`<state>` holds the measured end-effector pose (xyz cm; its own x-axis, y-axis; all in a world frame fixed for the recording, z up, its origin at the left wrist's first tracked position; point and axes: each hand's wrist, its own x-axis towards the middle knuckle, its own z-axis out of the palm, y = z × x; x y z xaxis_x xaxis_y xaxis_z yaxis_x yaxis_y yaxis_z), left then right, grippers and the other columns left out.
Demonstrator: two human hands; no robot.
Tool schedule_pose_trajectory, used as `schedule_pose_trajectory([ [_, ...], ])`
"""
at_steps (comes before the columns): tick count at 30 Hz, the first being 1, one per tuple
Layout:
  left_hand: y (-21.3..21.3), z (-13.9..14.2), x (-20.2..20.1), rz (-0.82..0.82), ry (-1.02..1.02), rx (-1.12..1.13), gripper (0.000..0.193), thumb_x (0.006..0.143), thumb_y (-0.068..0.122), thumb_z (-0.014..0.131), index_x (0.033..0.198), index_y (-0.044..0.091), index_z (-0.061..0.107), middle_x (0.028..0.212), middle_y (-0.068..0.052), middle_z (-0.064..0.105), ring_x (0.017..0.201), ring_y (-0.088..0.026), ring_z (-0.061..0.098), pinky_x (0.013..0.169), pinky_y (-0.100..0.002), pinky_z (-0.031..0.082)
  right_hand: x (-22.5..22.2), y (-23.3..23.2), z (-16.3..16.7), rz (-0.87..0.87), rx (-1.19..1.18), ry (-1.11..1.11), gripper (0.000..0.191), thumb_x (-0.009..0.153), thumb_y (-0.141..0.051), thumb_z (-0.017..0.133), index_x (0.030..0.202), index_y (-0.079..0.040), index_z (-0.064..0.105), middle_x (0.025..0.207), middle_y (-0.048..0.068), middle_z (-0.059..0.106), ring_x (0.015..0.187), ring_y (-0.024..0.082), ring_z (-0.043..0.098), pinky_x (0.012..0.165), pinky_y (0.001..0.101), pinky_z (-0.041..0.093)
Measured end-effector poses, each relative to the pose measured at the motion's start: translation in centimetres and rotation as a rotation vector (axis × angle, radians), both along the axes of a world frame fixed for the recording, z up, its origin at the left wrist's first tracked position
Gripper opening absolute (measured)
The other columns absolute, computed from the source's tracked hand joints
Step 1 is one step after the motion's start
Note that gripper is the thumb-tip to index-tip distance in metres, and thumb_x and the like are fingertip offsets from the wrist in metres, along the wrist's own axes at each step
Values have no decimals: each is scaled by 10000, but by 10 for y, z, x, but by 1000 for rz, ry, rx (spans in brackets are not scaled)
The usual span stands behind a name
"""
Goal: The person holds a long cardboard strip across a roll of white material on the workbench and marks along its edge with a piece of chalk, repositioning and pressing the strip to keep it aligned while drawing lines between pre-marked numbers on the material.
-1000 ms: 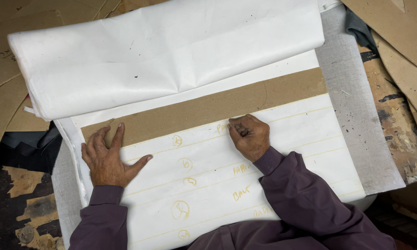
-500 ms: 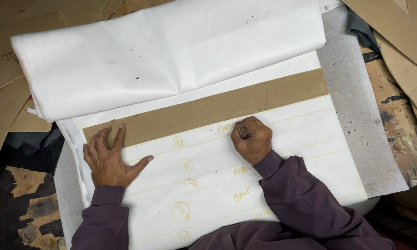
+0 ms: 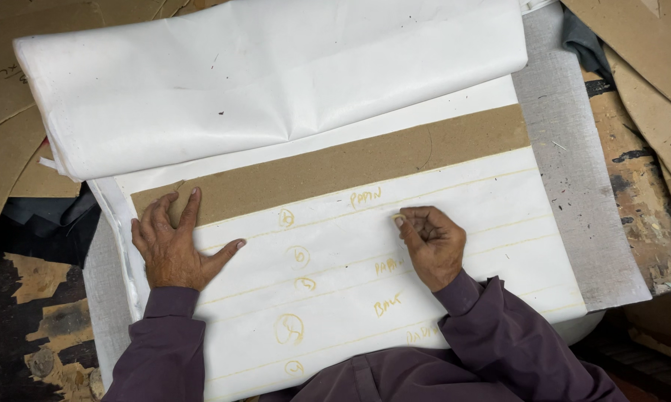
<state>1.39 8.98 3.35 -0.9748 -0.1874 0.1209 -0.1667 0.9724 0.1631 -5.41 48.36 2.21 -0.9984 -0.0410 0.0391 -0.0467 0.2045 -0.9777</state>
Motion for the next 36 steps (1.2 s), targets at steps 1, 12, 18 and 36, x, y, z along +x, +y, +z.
schedule_pose_trajectory([
  [1, 0, 0, 0, 2, -3, 2, 1100, 650, 787, 737, 1519, 154, 504, 1494, -235, 360, 1454, -413, 217, 1206, -672, 71, 7, 0, 2, 37, 13, -9, 136, 914, 11, 716, 1044, 46, 695, 810, 65, 746, 676, 59, 669, 604, 201, 556],
  [12, 1, 2, -1, -3, 3, 21, 1115, 649, 775, 768, 1544, 168, 496, 1510, -229, 357, 1449, -415, 225, 1207, -683, 78, 18, -21, 7, 219, 160, 107, 195, 879, 19, 754, 1072, 2, 730, 876, 88, 740, 699, 88, 687, 600, 223, 574],
  [18, 0, 2, 0, -1, -9, 25, 1128, 670, 770, 782, 1555, 131, 494, 1508, -234, 359, 1454, -424, 228, 1203, -684, 79, 11, -18, 5, 148, 97, 128, 180, 908, 19, 741, 1084, 9, 709, 934, 89, 740, 758, 73, 700, 660, 212, 595],
  [36, 1, 4, -2, 8, -15, 23, 1128, 638, 759, 807, 1539, 148, 510, 1506, -224, 358, 1444, -418, 227, 1194, -684, 77, 2, -16, 13, 323, 251, 152, 192, 835, 6, 792, 1025, 5, 764, 781, 82, 727, 565, 62, 624, 504, 211, 512],
])
